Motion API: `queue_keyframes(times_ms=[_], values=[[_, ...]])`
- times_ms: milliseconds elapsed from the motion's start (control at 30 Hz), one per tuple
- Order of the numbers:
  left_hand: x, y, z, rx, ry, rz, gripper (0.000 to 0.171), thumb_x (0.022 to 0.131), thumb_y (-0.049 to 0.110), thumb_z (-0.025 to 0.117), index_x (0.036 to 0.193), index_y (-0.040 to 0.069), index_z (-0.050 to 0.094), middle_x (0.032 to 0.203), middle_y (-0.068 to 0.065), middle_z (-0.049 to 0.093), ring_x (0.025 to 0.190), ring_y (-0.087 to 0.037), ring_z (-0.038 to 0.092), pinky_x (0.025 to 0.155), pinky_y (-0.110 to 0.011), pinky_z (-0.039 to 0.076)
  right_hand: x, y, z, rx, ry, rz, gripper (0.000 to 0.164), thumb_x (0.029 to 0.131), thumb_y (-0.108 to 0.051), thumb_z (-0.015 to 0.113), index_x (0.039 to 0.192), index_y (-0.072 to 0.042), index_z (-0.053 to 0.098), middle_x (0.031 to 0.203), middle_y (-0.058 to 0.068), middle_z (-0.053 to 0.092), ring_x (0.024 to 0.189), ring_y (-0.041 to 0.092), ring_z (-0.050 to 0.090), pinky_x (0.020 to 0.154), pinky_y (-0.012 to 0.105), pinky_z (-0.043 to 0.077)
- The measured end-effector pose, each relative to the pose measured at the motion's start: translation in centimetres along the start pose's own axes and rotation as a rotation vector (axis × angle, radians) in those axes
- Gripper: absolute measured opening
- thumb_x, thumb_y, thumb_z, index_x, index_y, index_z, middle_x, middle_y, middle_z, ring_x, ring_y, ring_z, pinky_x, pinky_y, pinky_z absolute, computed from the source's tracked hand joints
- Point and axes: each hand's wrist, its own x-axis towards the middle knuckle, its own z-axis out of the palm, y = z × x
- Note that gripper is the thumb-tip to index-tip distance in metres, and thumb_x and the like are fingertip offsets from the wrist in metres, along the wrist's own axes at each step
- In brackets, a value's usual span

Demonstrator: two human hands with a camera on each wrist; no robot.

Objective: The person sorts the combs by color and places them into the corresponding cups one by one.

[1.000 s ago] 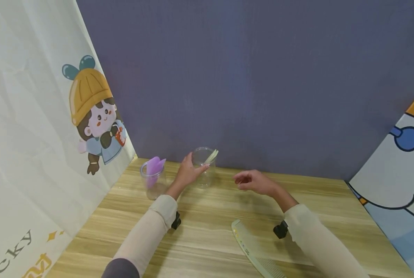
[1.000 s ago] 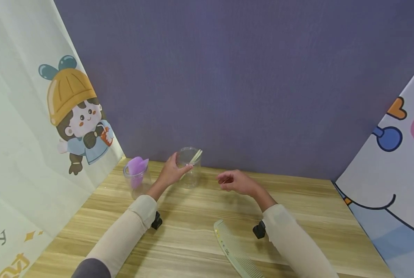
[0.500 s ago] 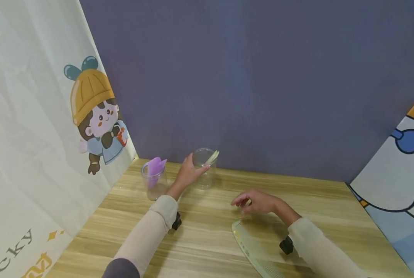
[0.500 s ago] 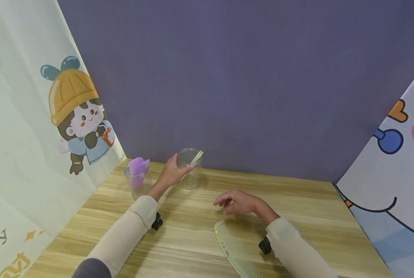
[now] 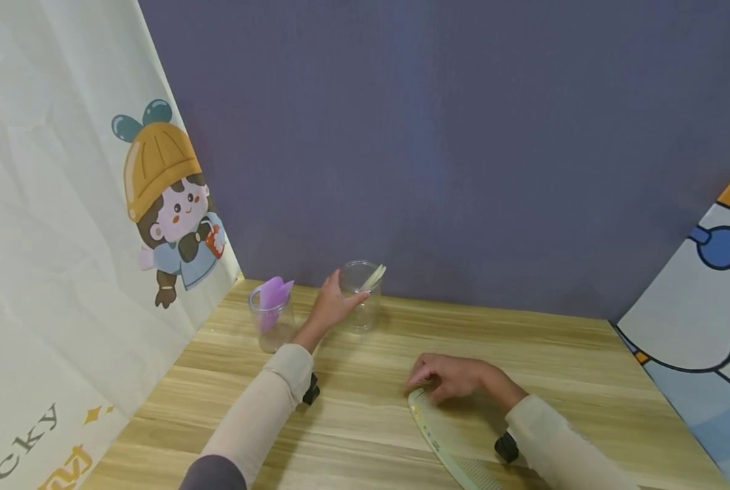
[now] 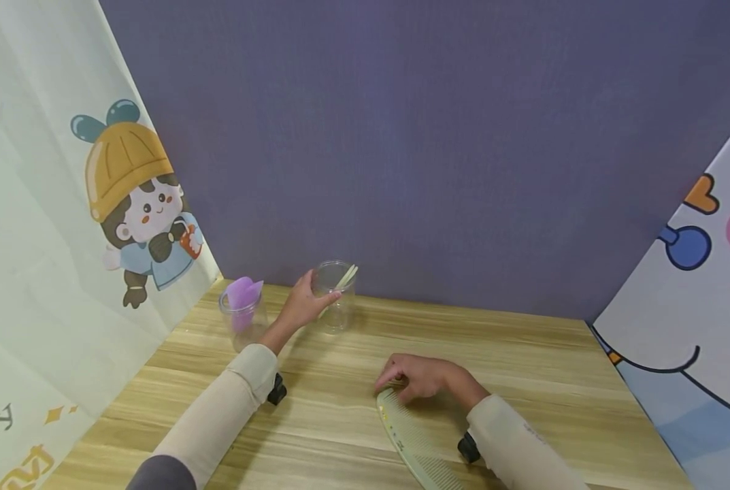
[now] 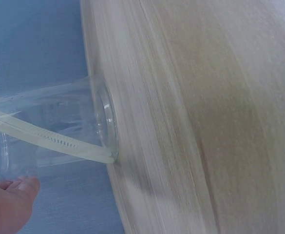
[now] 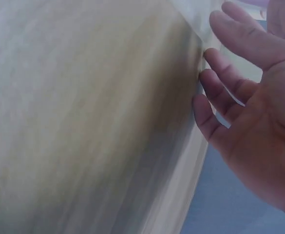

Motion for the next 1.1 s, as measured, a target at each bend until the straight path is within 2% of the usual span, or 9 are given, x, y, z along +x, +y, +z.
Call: queue_keyframes(times_ms=[167, 367, 567, 767, 867, 1100], values=[[0.06, -0.06, -0.02, 0.003, -0.005, -0.007, 0.108, 0.085, 0.057, 0.075, 0.159, -0.003, 0.024, 0.16, -0.029, 0.034, 0.145, -0.046, 0.04, 0.12, -0.057, 0.034, 0.26, 0.0, 0.57, -0.035, -0.017, 0.048, 0.037, 0.086, -0.015, 0.081, 0.119, -0.03, 0.077, 0.121, -0.009, 0.051, 0.111, 0.003, 0.042, 0.097, 0.024, 0.042], [-0.07, 0.15, -0.09, -0.005, 0.006, -0.005, 0.107, 0.085, 0.056, 0.076, 0.158, -0.003, 0.025, 0.158, -0.03, 0.036, 0.144, -0.047, 0.041, 0.119, -0.058, 0.036, 0.23, -0.47, 0.33, -0.114, -0.022, 0.091, 0.034, 0.088, -0.02, 0.08, 0.119, -0.032, 0.073, 0.124, -0.009, 0.049, 0.115, 0.006, 0.043, 0.1, 0.027, 0.043], [-0.15, 0.21, -0.16, -0.01, 0.004, -0.006, 0.106, 0.085, 0.056, 0.076, 0.158, -0.003, 0.025, 0.158, -0.03, 0.036, 0.143, -0.048, 0.041, 0.118, -0.059, 0.036, -0.05, -0.51, 0.17, -0.173, -0.014, 0.103, 0.034, 0.085, -0.026, 0.082, 0.112, -0.026, 0.063, 0.122, -0.009, 0.049, 0.117, 0.009, 0.047, 0.106, 0.033, 0.043], [-0.2, 0.12, -0.12, -0.012, 0.001, -0.01, 0.106, 0.085, 0.055, 0.076, 0.158, -0.002, 0.025, 0.158, -0.029, 0.036, 0.143, -0.048, 0.042, 0.118, -0.059, 0.037, -0.31, -0.05, 0.23, -0.188, 0.008, 0.045, 0.037, 0.08, -0.028, 0.085, 0.106, -0.018, 0.06, 0.109, -0.007, 0.052, 0.1, 0.005, 0.046, 0.091, 0.024, 0.044], [-0.22, 0.12, -0.07, -0.013, 0.001, -0.012, 0.106, 0.085, 0.055, 0.077, 0.158, -0.002, 0.025, 0.158, -0.029, 0.037, 0.143, -0.048, 0.042, 0.118, -0.059, 0.037, -0.37, 0.05, 0.22, -0.142, 0.009, 0.067, 0.037, 0.081, -0.027, 0.086, 0.103, -0.018, 0.058, 0.102, -0.008, 0.052, 0.092, 0.004, 0.044, 0.083, 0.02, 0.041], [-0.16, 0.19, -0.07, -0.012, 0.005, -0.009, 0.107, 0.085, 0.055, 0.077, 0.159, -0.002, 0.025, 0.158, -0.029, 0.037, 0.143, -0.047, 0.042, 0.118, -0.059, 0.037, -0.55, 0.37, -0.04, 0.064, 0.034, 0.149, 0.033, 0.081, -0.016, 0.085, 0.096, -0.014, 0.055, 0.092, -0.007, 0.057, 0.081, 0.005, 0.052, 0.073, 0.021, 0.046]])
